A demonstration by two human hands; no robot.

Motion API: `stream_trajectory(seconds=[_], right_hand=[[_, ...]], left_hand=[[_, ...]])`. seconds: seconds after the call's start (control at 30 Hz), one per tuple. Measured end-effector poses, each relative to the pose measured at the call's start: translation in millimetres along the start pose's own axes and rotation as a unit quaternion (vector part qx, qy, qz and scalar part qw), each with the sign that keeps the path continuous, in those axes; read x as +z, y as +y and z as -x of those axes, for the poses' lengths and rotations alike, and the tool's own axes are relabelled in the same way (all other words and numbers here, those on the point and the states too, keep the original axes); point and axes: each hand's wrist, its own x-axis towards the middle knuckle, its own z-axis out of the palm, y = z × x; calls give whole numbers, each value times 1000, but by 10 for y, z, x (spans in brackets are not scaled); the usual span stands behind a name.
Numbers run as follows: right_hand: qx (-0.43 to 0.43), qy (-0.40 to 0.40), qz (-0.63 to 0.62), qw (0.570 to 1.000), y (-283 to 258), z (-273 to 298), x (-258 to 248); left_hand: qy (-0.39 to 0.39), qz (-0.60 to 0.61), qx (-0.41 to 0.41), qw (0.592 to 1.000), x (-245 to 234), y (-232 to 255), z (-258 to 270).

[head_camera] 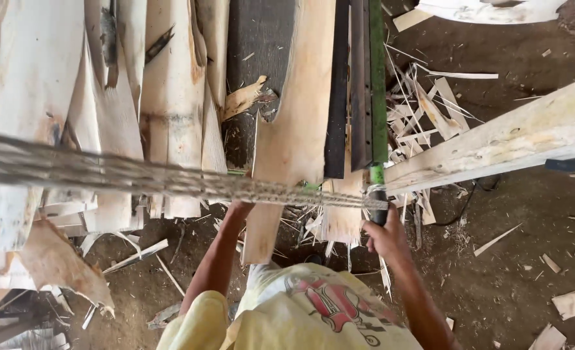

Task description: Trimming or slicing thin wood strips using a manual/mechanical cutter.

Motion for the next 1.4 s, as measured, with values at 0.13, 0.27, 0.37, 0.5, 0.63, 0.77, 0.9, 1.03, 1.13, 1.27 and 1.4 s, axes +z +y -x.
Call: stream_trajectory(seconds=[0.13, 0.27, 0.37, 0.5, 0.63, 0.77, 0.9, 1.03, 1.13, 1.27, 1.4], right_hand=[[-31, 10, 21, 999, -307, 212, -129], [-2, 19, 34, 999, -265, 218, -123], [-5, 23, 32, 999, -288, 213, -91], [18, 21, 1, 1000, -297, 252, -93], [13, 13, -27, 999, -269, 241, -97], [17, 24, -54, 998, -307, 248, -112], [14, 15, -48, 999, -287, 245, -132], [14, 8, -12, 1000, -191, 169, -137], [17, 18, -5, 1000, -243, 183, -121], [7, 19, -13, 1000, -154, 139, -106], [0, 18, -46, 999, -124, 140, -92]], left_hand=[[41, -236, 27, 970, -183, 147, 411], [68, -405, 53, 910, 150, 941, 132], [273, -332, 236, 872, 639, 1133, -383], [64, -333, -9, 941, 783, 1662, -723], [-4, -380, -95, 920, 935, 1596, -992], [11, -376, -57, 925, 1092, 1176, -1308], [65, -217, 31, 973, 773, 1149, -1497], [10, -64, 4, 998, -33, 1849, -1196], [54, 93, 89, 990, -3, 1136, -1425], [54, 299, 86, 949, 139, 799, -1244], [-1, 386, 23, 922, 612, -169, -1160]])
